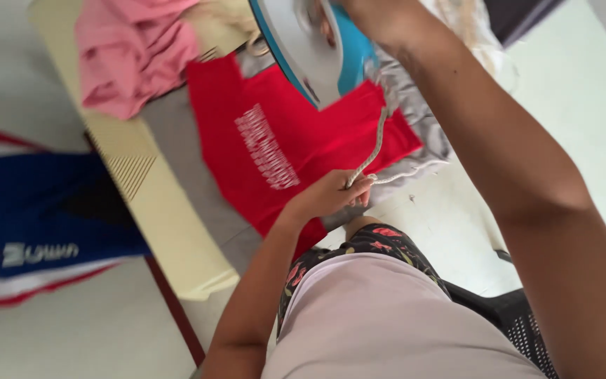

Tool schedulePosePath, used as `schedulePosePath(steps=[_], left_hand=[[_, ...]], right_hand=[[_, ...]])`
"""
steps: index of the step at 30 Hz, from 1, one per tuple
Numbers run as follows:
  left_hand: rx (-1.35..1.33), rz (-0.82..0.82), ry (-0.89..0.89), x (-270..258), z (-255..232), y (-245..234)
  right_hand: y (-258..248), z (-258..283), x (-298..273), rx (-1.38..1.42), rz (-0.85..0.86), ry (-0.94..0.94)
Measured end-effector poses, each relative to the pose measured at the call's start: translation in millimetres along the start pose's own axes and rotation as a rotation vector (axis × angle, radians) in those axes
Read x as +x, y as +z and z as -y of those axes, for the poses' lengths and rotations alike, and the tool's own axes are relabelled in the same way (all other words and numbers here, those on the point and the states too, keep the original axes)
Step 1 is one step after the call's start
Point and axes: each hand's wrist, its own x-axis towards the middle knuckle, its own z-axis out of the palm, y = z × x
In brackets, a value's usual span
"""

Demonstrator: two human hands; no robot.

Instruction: Ironing a red t-shirt with a school logo and placing it on a hanger.

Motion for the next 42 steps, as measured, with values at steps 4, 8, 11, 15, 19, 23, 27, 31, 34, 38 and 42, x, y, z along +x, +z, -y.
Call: schedulePosePath(steps=[4, 8, 11, 15, 19, 23, 27, 31, 34, 38, 42], left_hand=[[0.0, -0.112, -0.083, -12.5, 112.7, 10.4], [0.105, -0.292, 0.081, -62.5, 165.7, -2.5], [0.284, -0.513, -0.295, -117.8, 202.9, -23.7], [0.47, -0.985, -0.703, -171.6, 229.1, -56.6], [0.404, -1.322, -0.594, -181.7, 296.1, -76.4], [0.072, -1.307, -0.628, -186.6, 315.7, -91.7], [-0.255, -1.257, -0.571, -189.5, 327.7, -97.6], [-0.221, -1.262, -0.682, -186.7, 280.0, -96.9], [0.062, -1.281, -0.772, -180.2, 296.3, -94.3], [0.198, -1.303, -0.769, -179.4, 308.5, -92.5], [0.22, -1.298, -0.77, -179.2, 319.7, -87.0]], right_hand=[[64.7, -77.8, 32.0, 0.128, 0.115, 0.034], [129.1, -168.7, 51.2, 0.146, 0.153, 0.097], [178.2, -205.5, 43.2, 0.094, 0.116, 0.128], [242.1, -237.5, 33.0, 0.0, 0.127, 0.213], [298.0, -239.1, 21.3, -0.147, 0.11, 0.285], [342.8, -277.7, 34.0, -0.356, 0.013, 0.192], [358.4, -262.1, 65.6, -0.438, -0.144, 0.167], [361.0, -266.5, 62.0, -0.388, -0.116, 0.282], [359.4, -277.3, 62.7, -0.481, -0.117, 0.157], [357.4, -254.4, 83.5, -0.454, -0.126, 0.166], [358.5, -259.8, 79.4, -0.362, -0.075, 0.229]])
